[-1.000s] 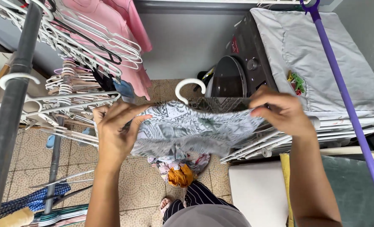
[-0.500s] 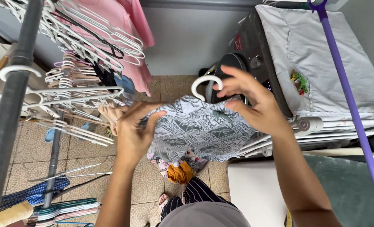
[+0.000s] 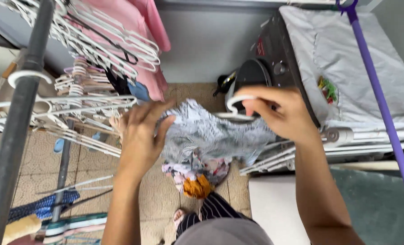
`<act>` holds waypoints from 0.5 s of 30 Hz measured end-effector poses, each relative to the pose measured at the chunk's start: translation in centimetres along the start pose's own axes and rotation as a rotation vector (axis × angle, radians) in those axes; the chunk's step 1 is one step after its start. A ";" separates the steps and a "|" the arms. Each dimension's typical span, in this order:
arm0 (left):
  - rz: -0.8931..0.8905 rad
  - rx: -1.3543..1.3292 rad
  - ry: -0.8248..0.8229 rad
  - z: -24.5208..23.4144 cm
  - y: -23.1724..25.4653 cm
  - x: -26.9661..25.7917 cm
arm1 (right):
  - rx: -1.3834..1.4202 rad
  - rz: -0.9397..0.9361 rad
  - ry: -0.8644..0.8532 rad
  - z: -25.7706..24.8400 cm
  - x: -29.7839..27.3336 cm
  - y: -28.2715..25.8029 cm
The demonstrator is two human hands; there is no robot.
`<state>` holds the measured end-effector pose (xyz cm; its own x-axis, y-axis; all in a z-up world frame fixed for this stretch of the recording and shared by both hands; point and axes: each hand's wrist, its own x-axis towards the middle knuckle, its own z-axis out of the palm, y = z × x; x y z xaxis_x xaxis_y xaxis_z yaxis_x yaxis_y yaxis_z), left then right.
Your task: Hanging various pieces of laundry on a drying rack.
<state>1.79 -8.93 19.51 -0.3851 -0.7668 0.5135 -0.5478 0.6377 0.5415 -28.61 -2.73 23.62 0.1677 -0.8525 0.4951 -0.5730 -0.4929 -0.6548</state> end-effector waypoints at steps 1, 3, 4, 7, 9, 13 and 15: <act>-0.005 -0.008 -0.010 0.7 0.7 -0.3 | -0.001 0.013 -0.003 0.2 0.1 -0.1; 0.117 -0.010 -0.013 1.9 1.7 -0.2 | 0.056 0.023 -0.004 0.5 0.9 -0.1; 0.124 -0.012 -0.011 3.0 2.1 -0.1 | 0.051 0.021 0.001 0.6 1.1 -0.2; 0.308 -0.038 -0.024 5.5 3.1 -0.7 | 0.065 0.041 -0.038 0.9 1.2 -0.9; 0.456 0.064 0.000 6.6 3.2 -0.9 | 0.117 0.039 -0.026 0.5 1.1 -1.3; 0.531 0.166 0.054 7.3 2.5 -0.2 | 0.242 0.121 -0.043 -0.5 0.6 -1.4; 0.598 0.204 0.081 7.7 1.6 0.1 | 0.301 0.132 -0.079 -0.9 0.4 -1.4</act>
<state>-4.85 -8.53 15.30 -0.6149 -0.2699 0.7410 -0.3897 0.9209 0.0120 -28.50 -2.20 25.25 0.1762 -0.9175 0.3566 -0.3332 -0.3965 -0.8554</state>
